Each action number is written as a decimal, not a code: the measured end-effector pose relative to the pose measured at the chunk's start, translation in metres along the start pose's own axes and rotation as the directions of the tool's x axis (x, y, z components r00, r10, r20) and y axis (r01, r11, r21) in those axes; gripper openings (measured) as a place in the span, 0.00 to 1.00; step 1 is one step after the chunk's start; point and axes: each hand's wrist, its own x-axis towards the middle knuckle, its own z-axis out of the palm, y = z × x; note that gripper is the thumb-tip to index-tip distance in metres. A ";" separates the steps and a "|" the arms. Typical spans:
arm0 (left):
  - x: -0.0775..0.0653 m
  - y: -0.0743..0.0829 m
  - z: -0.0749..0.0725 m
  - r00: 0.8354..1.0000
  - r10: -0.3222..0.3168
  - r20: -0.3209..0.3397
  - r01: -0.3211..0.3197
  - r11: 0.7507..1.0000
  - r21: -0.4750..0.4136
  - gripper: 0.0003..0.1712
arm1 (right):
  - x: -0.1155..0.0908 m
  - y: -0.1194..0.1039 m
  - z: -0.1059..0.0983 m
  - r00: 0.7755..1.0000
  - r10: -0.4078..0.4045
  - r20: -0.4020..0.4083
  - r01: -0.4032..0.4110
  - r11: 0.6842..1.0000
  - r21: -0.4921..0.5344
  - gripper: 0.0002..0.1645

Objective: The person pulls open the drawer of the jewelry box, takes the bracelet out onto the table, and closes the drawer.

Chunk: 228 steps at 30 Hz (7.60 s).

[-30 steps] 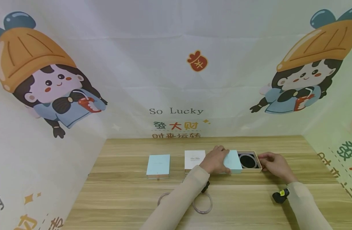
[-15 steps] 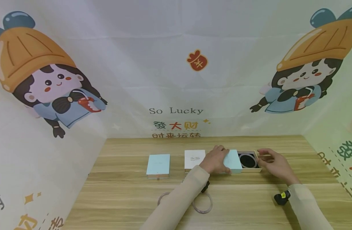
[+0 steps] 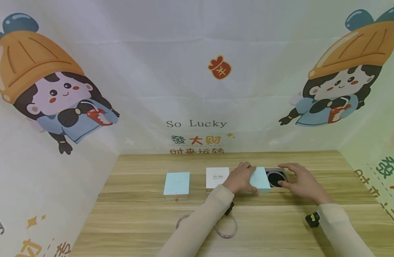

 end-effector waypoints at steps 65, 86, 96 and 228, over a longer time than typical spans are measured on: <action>-0.002 0.000 -0.001 1.000 -0.013 0.004 0.013 1.000 -0.019 0.53 | 0.025 -0.025 0.004 0.999 -0.012 0.052 0.018 0.992 -0.121 0.32; -0.002 0.000 -0.002 1.000 -0.018 0.008 0.018 1.000 -0.025 0.53 | -0.012 -0.047 0.001 0.997 -0.068 -0.021 0.067 0.997 -0.037 0.28; 0.000 0.000 -0.002 1.000 -0.018 0.020 0.018 1.000 -0.001 0.54 | -0.031 -0.061 0.013 0.986 -0.162 -0.026 0.161 0.986 -0.054 0.23; -0.003 -0.001 0.000 1.000 -0.009 -0.018 0.008 0.998 -0.056 0.54 | 0.004 0.026 0.002 0.927 0.320 0.197 -0.368 0.881 0.298 0.17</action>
